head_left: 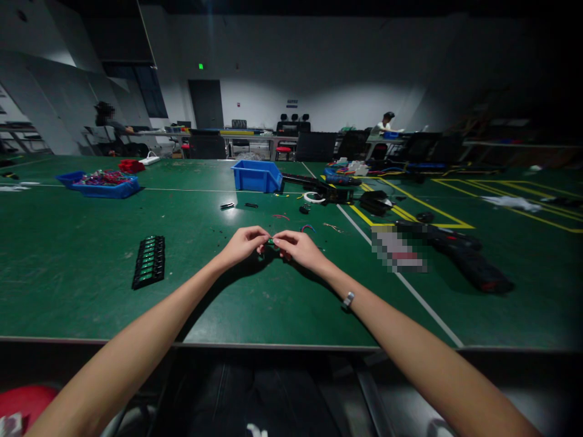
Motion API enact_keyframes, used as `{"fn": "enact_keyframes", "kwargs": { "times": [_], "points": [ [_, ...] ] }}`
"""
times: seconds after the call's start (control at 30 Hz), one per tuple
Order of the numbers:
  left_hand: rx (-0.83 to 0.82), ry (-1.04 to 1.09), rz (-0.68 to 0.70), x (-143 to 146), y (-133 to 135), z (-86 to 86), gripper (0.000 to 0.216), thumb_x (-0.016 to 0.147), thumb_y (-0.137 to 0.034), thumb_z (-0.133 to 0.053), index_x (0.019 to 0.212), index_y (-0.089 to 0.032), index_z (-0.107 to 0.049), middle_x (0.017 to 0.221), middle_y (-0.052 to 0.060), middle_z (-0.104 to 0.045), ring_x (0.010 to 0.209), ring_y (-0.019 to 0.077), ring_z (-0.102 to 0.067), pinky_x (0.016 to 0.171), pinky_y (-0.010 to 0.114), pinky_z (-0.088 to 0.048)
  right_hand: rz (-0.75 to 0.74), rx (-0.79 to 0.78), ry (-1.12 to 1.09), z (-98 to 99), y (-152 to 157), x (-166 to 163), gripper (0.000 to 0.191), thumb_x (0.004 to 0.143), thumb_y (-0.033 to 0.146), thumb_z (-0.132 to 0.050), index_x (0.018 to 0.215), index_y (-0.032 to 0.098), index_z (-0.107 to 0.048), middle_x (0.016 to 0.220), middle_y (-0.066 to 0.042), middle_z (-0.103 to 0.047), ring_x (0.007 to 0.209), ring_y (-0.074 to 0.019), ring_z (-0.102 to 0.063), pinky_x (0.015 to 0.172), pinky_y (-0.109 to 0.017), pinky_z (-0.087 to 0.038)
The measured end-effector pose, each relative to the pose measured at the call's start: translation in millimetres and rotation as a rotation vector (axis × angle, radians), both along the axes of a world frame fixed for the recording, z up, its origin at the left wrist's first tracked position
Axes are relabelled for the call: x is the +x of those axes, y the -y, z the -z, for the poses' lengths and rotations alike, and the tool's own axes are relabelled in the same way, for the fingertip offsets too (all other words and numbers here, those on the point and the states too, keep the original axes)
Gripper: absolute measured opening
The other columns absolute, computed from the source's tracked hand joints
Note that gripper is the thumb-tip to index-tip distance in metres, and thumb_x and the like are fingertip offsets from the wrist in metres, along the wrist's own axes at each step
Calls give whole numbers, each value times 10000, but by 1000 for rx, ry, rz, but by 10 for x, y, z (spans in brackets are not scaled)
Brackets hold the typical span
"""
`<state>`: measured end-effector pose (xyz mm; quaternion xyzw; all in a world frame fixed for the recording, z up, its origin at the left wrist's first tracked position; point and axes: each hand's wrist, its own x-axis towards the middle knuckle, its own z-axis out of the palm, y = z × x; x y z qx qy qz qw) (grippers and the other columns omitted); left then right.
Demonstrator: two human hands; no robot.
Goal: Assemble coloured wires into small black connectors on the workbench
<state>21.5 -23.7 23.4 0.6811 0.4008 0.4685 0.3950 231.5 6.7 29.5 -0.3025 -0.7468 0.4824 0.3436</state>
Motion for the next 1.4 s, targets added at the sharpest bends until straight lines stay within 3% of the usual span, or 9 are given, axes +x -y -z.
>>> {"fn": "enact_keyframes", "kwargs": {
  "times": [0.37, 0.53, 0.73, 1.07, 1.2, 1.4],
  "points": [
    [55, -188, -14, -15, 63, -59, 305, 916, -390, -568, 909, -113, -695, 683, 8, -623, 629, 123, -571, 635, 234, -431, -15, 92, 104, 14, -3, 16, 354, 899, 464, -591, 959, 144, -731, 734, -33, -671, 595, -138, -568, 557, -260, -427],
    [87, -352, -34, -44, 48, -13, 335, 937, -396, -520, 845, -122, -688, 666, 2, -610, 614, 123, -541, 610, 230, -394, 136, 332, 176, 33, -94, 57, 327, 935, 423, -546, 877, 169, -743, 822, -49, -731, 730, -177, -625, 675, -284, -443],
    [218, -530, -40, -67, 49, 9, 312, 945, -357, -503, 812, -134, -677, 720, 7, -628, 668, 130, -529, 632, 236, -365, 275, 393, 171, 4, -179, 140, 306, 942, 399, -533, 891, 173, -733, 832, -55, -744, 737, -190, -646, 677, -290, -447],
    [279, -583, -56, -73, 25, 22, 344, 965, -397, -485, 841, -151, -691, 791, 40, -638, 741, 159, -565, 696, 267, -397, 352, 435, 192, 52, -262, 200, 246, 926, 345, -550, 926, 184, -735, 877, -59, -752, 780, -205, -663, 725, -310, -474],
    [260, -564, -20, -83, 51, -18, 331, 902, -473, -601, 903, -159, -706, 853, 42, -644, 739, 152, -568, 686, 260, -410, 398, 488, 208, 73, -287, 218, 214, 914, 305, -561, 974, 189, -730, 933, -64, -745, 825, -210, -654, 761, -323, -484],
    [268, -576, 87, -87, 64, -18, 237, 841, -362, -682, 969, -164, -713, 921, 47, -614, 817, 159, -584, 765, 263, -451, 424, 561, 216, 67, -282, 211, 197, 899, 254, -578, 1016, 186, -722, 990, -82, -724, 893, -215, -659, 819, -334, -493]
  ]
}}
